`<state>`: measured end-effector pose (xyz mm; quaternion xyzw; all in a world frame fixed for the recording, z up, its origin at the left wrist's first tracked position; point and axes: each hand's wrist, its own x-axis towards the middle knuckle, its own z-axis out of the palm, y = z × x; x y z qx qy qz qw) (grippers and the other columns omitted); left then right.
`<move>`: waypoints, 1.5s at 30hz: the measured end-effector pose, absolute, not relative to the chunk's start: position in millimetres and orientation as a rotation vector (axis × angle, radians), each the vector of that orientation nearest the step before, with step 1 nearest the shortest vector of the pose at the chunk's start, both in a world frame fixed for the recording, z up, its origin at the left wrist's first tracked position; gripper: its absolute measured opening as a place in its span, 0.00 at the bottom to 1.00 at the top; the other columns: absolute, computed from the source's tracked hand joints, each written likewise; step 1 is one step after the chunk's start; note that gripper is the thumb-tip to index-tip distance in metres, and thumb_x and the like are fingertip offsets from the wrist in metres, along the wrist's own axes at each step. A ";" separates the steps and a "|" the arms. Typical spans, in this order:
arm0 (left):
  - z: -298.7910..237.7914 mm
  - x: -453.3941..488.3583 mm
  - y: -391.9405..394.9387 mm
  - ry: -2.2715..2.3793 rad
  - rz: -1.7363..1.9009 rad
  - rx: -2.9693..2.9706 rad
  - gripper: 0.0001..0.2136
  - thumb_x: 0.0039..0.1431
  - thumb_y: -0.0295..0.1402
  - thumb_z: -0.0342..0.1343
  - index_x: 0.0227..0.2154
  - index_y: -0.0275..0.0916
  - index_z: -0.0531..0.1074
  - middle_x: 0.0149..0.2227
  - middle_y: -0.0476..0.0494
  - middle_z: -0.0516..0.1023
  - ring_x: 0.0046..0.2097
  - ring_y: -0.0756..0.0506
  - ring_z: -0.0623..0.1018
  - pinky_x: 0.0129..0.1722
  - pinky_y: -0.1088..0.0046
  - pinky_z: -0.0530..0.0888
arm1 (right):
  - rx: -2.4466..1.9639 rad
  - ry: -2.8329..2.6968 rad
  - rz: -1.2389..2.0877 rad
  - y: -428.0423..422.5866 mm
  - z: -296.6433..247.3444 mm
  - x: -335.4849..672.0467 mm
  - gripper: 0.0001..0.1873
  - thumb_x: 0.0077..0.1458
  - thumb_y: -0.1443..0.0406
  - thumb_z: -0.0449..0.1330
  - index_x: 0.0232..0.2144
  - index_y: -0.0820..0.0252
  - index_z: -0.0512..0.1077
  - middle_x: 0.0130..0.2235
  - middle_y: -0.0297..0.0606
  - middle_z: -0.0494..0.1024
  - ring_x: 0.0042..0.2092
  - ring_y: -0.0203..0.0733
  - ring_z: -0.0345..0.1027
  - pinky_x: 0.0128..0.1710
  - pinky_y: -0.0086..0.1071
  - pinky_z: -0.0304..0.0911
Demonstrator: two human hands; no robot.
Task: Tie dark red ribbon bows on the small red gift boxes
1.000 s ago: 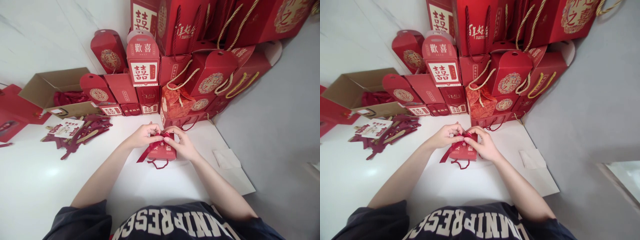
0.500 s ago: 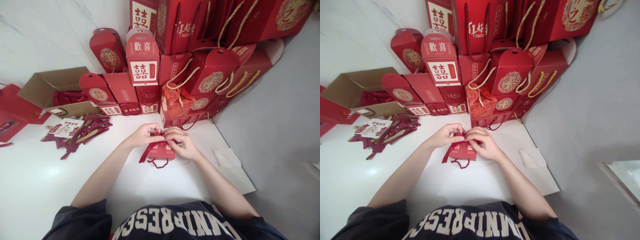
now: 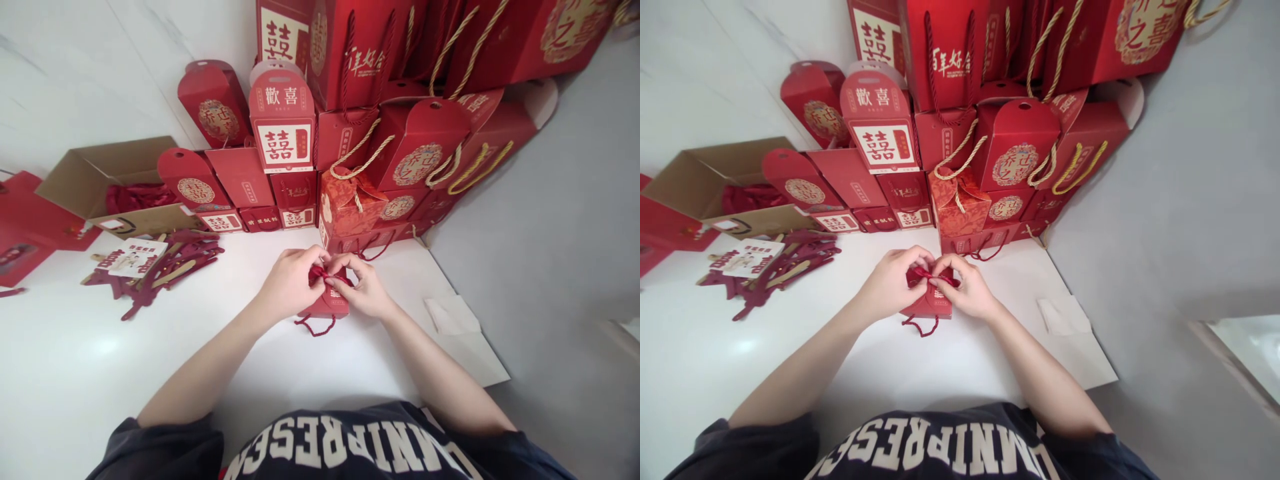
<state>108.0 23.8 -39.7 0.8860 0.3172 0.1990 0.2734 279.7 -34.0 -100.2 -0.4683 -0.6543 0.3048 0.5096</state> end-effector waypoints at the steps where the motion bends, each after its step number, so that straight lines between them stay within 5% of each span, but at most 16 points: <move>1: -41.3 109.2 21.2 0.888 0.543 2.407 0.10 0.52 0.23 0.54 0.37 0.40 0.68 0.38 0.47 0.77 0.38 0.46 0.76 0.42 0.70 0.70 | -1.131 -1.583 0.725 -34.8 -99.8 279.8 0.05 0.57 0.63 0.60 0.35 0.56 0.68 0.38 0.38 0.75 0.44 0.42 0.70 0.49 0.38 0.64; 9: -51.1 100.9 19.0 0.844 0.613 2.505 0.04 0.55 0.24 0.53 0.32 0.39 0.67 0.33 0.48 0.72 0.33 0.49 0.73 0.36 0.73 0.69 | -1.172 -1.552 0.755 -34.7 -91.5 283.8 0.09 0.62 0.59 0.55 0.35 0.56 0.71 0.43 0.40 0.74 0.47 0.42 0.68 0.52 0.39 0.61; 17: -66.6 92.7 19.0 0.765 0.800 2.575 0.02 0.58 0.28 0.54 0.31 0.39 0.66 0.29 0.49 0.72 0.32 0.49 0.72 0.36 0.74 0.69 | -1.168 -1.463 1.146 -27.7 -93.6 285.1 0.11 0.54 0.57 0.63 0.35 0.57 0.79 0.52 0.43 0.75 0.55 0.46 0.67 0.59 0.42 0.55; 22: -63.9 91.1 16.7 0.889 0.799 2.506 0.05 0.55 0.29 0.58 0.29 0.39 0.66 0.29 0.50 0.74 0.30 0.50 0.73 0.34 0.75 0.69 | -1.196 -1.330 1.248 -27.8 -92.8 285.0 0.14 0.49 0.55 0.66 0.29 0.60 0.76 0.39 0.40 0.80 0.44 0.45 0.73 0.47 0.39 0.65; 30: -50.7 81.1 22.5 0.772 0.684 2.335 0.04 0.57 0.32 0.58 0.31 0.38 0.74 0.32 0.47 0.77 0.34 0.50 0.75 0.37 0.75 0.70 | -1.183 -1.404 1.210 -26.9 -94.9 287.0 0.14 0.53 0.54 0.63 0.28 0.59 0.74 0.31 0.37 0.77 0.42 0.44 0.72 0.43 0.36 0.65; 45: -58.2 65.2 18.0 0.904 0.582 1.915 0.10 0.58 0.38 0.58 0.29 0.35 0.69 0.23 0.51 0.71 0.22 0.55 0.69 0.22 0.81 0.66 | -1.203 -1.401 1.245 -34.7 -83.0 297.3 0.10 0.56 0.62 0.60 0.26 0.60 0.68 0.52 0.45 0.74 0.51 0.45 0.70 0.52 0.40 0.60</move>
